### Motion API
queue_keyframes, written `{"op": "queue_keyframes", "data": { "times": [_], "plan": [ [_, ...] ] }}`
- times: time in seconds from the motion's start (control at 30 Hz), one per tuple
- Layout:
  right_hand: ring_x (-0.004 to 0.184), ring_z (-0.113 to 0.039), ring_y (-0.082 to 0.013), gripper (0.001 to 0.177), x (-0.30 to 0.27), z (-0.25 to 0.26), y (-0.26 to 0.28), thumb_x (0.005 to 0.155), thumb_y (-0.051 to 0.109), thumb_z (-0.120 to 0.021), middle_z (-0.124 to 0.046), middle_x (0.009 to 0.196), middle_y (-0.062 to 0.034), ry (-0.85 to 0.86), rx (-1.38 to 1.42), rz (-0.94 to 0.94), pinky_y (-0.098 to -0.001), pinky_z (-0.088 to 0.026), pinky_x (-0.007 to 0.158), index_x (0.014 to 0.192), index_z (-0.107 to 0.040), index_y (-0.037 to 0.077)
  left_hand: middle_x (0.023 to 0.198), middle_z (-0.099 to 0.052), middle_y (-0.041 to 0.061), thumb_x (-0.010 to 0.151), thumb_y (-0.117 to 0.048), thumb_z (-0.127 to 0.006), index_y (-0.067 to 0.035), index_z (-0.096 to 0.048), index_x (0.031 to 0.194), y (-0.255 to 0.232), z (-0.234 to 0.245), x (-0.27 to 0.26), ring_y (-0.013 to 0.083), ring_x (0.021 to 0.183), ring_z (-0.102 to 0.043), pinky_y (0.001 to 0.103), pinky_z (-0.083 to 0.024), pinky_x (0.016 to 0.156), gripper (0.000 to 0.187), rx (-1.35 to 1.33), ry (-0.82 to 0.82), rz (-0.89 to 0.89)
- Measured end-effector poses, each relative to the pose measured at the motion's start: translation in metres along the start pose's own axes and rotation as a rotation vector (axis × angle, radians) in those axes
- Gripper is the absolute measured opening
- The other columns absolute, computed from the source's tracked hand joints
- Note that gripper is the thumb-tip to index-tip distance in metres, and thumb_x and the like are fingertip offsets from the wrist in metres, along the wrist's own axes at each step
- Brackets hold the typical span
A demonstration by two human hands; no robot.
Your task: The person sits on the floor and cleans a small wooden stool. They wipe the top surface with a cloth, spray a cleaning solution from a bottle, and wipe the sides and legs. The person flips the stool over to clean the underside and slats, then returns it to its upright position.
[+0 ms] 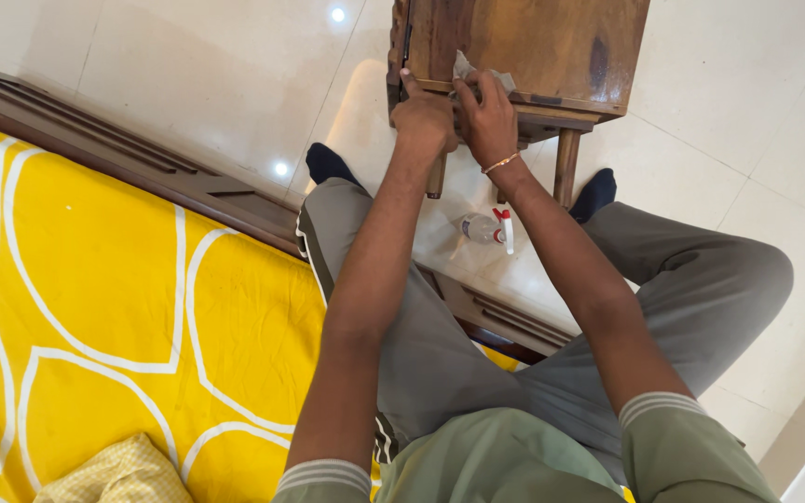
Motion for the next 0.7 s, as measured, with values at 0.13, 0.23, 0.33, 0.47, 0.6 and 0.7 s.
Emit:
{"op": "queue_keyframes", "data": {
  "times": [0.13, 0.23, 0.33, 0.47, 0.6, 0.7],
  "plan": [
    [0.102, -0.065, -0.0296, 0.028, -0.012, 0.007, -0.012, 0.093, 0.002, -0.076, -0.06, 0.113, -0.0097, -0.009, -0.057, 0.006, -0.0413, -0.057, 0.082, 0.12, -0.067, 0.007, 0.162, -0.004, 0.045, 0.078, -0.022, -0.076, -0.007, -0.061, 0.14, 0.005, -0.006, 0.007, 0.0332, 0.138, -0.056, 0.048, -0.058, 0.091, 0.066, 0.0, 0.039, 0.028],
    [0.101, -0.065, -0.0297, 0.022, -0.031, 0.026, -0.035, 0.097, 0.007, -0.076, -0.06, 0.114, -0.0113, -0.016, -0.137, 0.036, -0.0409, -0.057, 0.08, 0.116, -0.067, 0.004, 0.158, -0.022, 0.04, 0.08, -0.024, -0.076, -0.001, -0.068, 0.131, 0.005, -0.012, 0.014, 0.0365, 0.155, -0.031, 0.051, -0.061, 0.087, 0.057, 0.099, 0.041, -0.018],
    [0.101, -0.065, -0.0287, 0.017, -0.055, 0.049, -0.073, 0.101, 0.009, -0.076, -0.06, 0.115, -0.0112, -0.011, -0.24, 0.033, -0.041, -0.057, 0.08, 0.112, -0.065, 0.003, 0.159, -0.013, 0.043, 0.079, -0.022, -0.075, -0.001, -0.068, 0.128, 0.005, -0.011, 0.013, 0.0333, 0.148, -0.042, 0.048, -0.061, 0.088, 0.054, 0.065, 0.046, 0.008],
    [0.101, -0.065, -0.0291, 0.014, -0.085, 0.085, -0.121, 0.104, 0.006, -0.076, -0.061, 0.118, -0.0127, 0.015, -0.312, -0.037, -0.0385, -0.057, 0.077, 0.107, -0.063, 0.002, 0.16, -0.005, 0.046, 0.08, -0.022, -0.075, 0.0, -0.067, 0.129, 0.0, -0.004, 0.005, 0.039, 0.146, -0.043, 0.048, -0.057, 0.093, 0.054, 0.065, 0.071, 0.02],
    [0.099, -0.065, -0.0313, 0.017, -0.096, 0.116, -0.135, 0.097, 0.001, -0.079, -0.06, 0.115, -0.0144, -0.011, -0.25, -0.123, -0.0409, -0.057, 0.077, 0.108, -0.066, 0.001, 0.159, -0.004, 0.047, 0.08, -0.021, -0.076, 0.003, -0.065, 0.13, -0.004, 0.0, 0.001, 0.0435, 0.152, -0.024, 0.053, -0.056, 0.094, 0.057, 0.068, 0.073, 0.014],
    [0.098, -0.067, -0.0302, 0.021, -0.091, 0.12, -0.132, 0.093, -0.006, -0.079, -0.061, 0.116, -0.0147, -0.067, -0.155, -0.182, -0.0396, -0.059, 0.076, 0.111, -0.07, -0.001, 0.158, -0.01, 0.045, 0.08, -0.022, -0.077, 0.003, -0.065, 0.131, -0.006, 0.001, -0.001, 0.0447, 0.157, -0.009, 0.058, -0.055, 0.096, 0.058, 0.071, 0.065, 0.002]
  ]
}}
Point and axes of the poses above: each hand's wrist, its own x-axis towards the middle knuckle, its own z-axis out of the back of the hand, y = z × x, the point moved 5 cm from there along x, towards the middle knuckle
